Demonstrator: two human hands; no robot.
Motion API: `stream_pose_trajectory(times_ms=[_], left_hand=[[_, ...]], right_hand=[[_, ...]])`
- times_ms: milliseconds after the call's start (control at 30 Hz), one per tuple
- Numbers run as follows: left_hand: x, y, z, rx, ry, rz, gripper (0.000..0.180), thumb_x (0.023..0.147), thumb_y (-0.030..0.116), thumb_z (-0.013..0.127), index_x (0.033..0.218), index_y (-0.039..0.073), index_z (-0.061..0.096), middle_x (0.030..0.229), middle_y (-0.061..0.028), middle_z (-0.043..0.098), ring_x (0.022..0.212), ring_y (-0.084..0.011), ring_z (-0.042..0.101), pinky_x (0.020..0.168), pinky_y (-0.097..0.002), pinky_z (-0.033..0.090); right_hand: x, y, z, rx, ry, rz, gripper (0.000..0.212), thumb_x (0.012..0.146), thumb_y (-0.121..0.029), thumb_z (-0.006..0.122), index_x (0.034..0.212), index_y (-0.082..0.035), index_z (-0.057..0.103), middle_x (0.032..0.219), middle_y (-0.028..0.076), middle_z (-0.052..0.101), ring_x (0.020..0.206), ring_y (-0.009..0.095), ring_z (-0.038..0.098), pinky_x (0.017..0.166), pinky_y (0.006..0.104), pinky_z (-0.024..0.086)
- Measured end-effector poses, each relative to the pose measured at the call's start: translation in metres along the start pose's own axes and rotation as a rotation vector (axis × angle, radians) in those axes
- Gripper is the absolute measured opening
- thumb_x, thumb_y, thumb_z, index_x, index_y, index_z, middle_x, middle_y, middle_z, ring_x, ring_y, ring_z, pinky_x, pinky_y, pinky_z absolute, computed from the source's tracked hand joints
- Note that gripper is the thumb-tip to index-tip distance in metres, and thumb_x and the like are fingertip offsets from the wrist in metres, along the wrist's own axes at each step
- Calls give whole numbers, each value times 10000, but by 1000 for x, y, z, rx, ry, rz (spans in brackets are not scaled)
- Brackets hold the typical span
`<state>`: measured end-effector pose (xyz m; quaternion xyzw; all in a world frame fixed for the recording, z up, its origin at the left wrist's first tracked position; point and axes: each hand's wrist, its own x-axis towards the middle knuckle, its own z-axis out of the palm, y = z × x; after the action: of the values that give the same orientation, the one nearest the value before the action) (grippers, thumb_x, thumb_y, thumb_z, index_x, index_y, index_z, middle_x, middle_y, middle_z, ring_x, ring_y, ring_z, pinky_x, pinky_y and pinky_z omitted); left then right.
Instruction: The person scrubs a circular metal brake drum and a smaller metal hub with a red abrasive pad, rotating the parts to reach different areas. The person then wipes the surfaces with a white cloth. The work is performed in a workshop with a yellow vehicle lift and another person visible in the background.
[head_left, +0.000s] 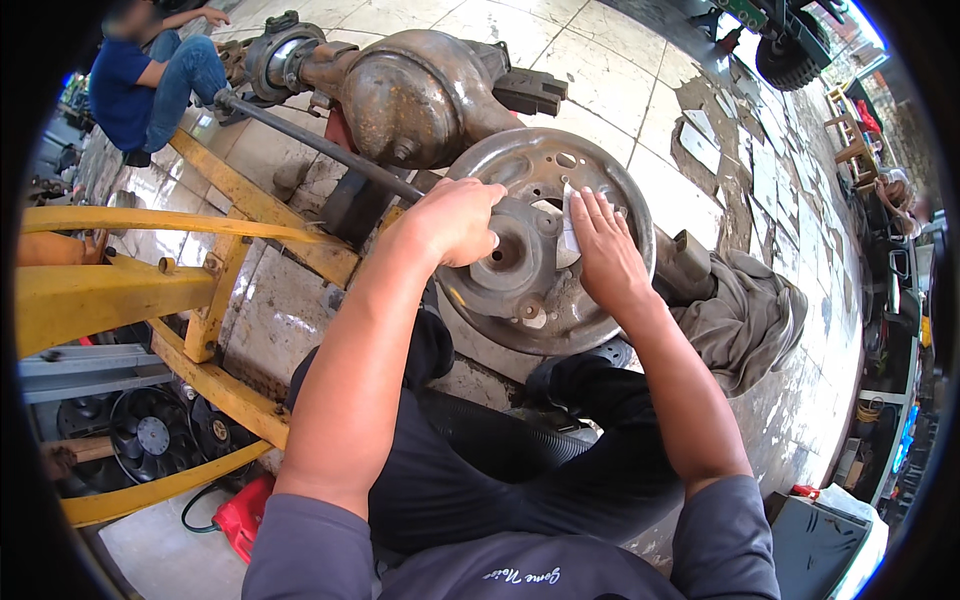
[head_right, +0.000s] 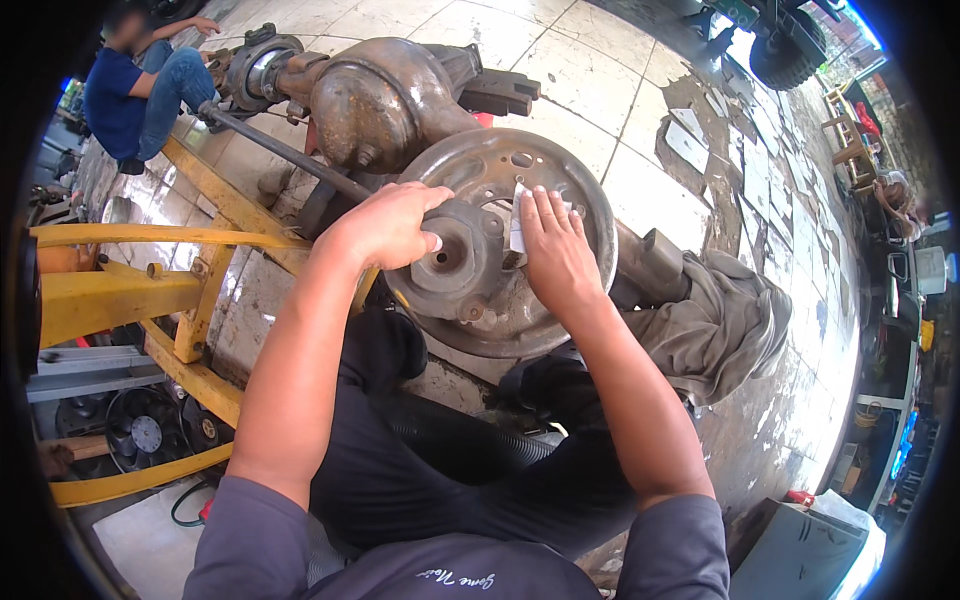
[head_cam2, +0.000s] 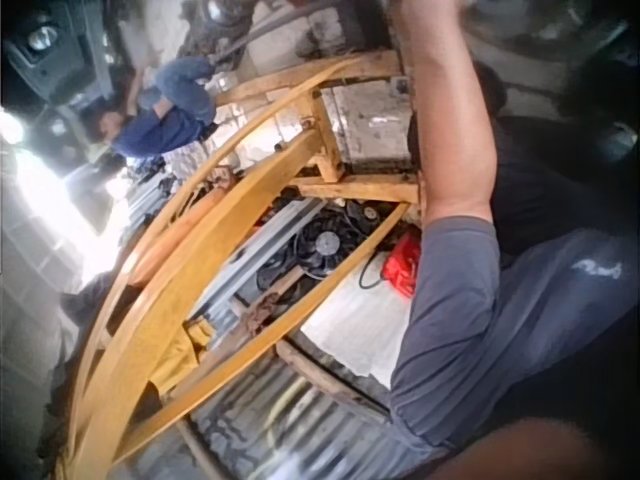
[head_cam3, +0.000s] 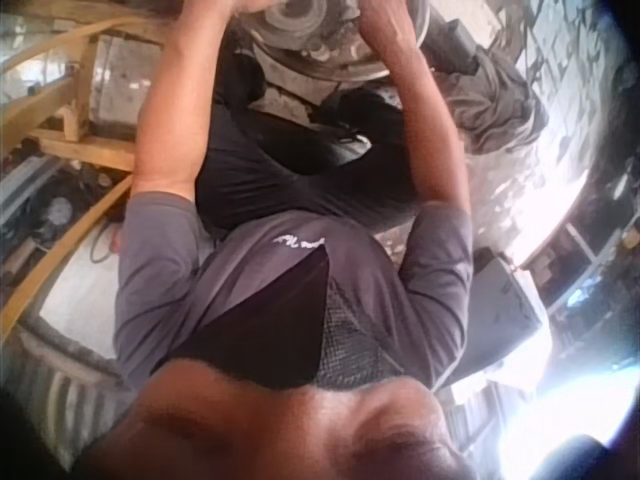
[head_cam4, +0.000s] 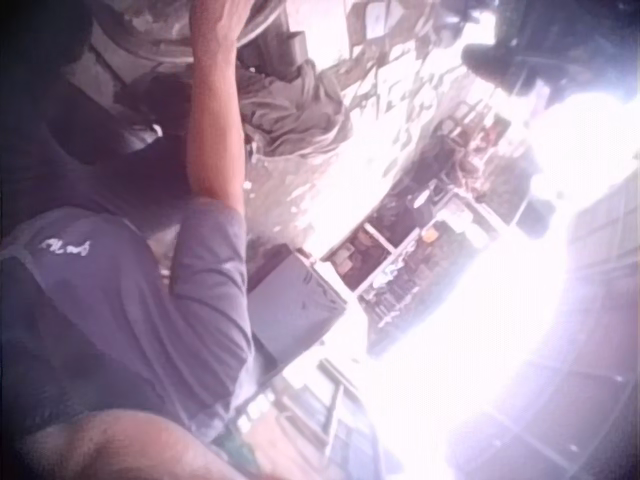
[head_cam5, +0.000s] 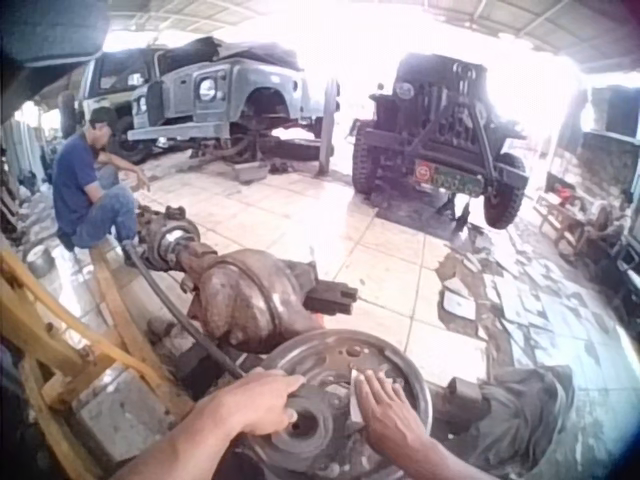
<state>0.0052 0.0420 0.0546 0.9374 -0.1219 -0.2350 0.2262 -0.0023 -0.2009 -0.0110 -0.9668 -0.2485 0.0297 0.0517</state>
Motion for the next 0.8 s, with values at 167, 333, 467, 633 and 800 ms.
stream_pose_trajectory(times_ms=[167, 333, 467, 633, 800], left_hand=[[2, 3, 0, 35, -24, -12, 681, 878, 165, 746, 1487, 7, 484, 1460, -231, 546, 1392, -356, 487, 1177, -413, 387], [1, -1, 2, -18, -3, -18, 677, 879, 165, 744, 1483, 0, 487, 1460, -233, 546, 1391, -356, 488, 1178, -409, 387], [0, -1, 1, 7, -10, -30, 674, 880, 167, 745, 1481, 1, 490, 1460, -231, 547, 1387, -357, 492, 1178, -409, 387], [0, -2, -1, -34, -13, -31, 701, 873, 192, 745, 1501, 33, 477, 1476, -215, 537, 1399, -354, 479, 1188, -415, 376], [-16, 8, -2, 26, 66, -220, 745, 876, 243, 739, 1533, 59, 440, 1490, -193, 530, 1417, -339, 460, 1193, -456, 357]], right_hand=[[-9, -21, 0, 68, 43, -162, 664, 930, 31, 397, 1582, 18, 273, 1642, 247, 293, 1542, 377, 266, 1257, 513, 242], [-3, -5, -7, 41, 17, -23, 678, 919, 36, 414, 1582, 18, 275, 1642, 240, 300, 1540, 377, 271, 1251, 515, 247], [-11, -27, -6, 85, 38, -202, 676, 922, 18, 416, 1584, 4, 279, 1643, 234, 299, 1544, 358, 271, 1247, 503, 260], [0, -11, 5, 42, 50, 49, 674, 927, 22, 418, 1587, -8, 283, 1637, 211, 327, 1529, 365, 304, 1234, 516, 280], [-9, -24, -6, 116, 103, -106, 675, 909, 53, 431, 1570, 8, 303, 1624, 235, 339, 1518, 368, 325, 1228, 523, 290]])
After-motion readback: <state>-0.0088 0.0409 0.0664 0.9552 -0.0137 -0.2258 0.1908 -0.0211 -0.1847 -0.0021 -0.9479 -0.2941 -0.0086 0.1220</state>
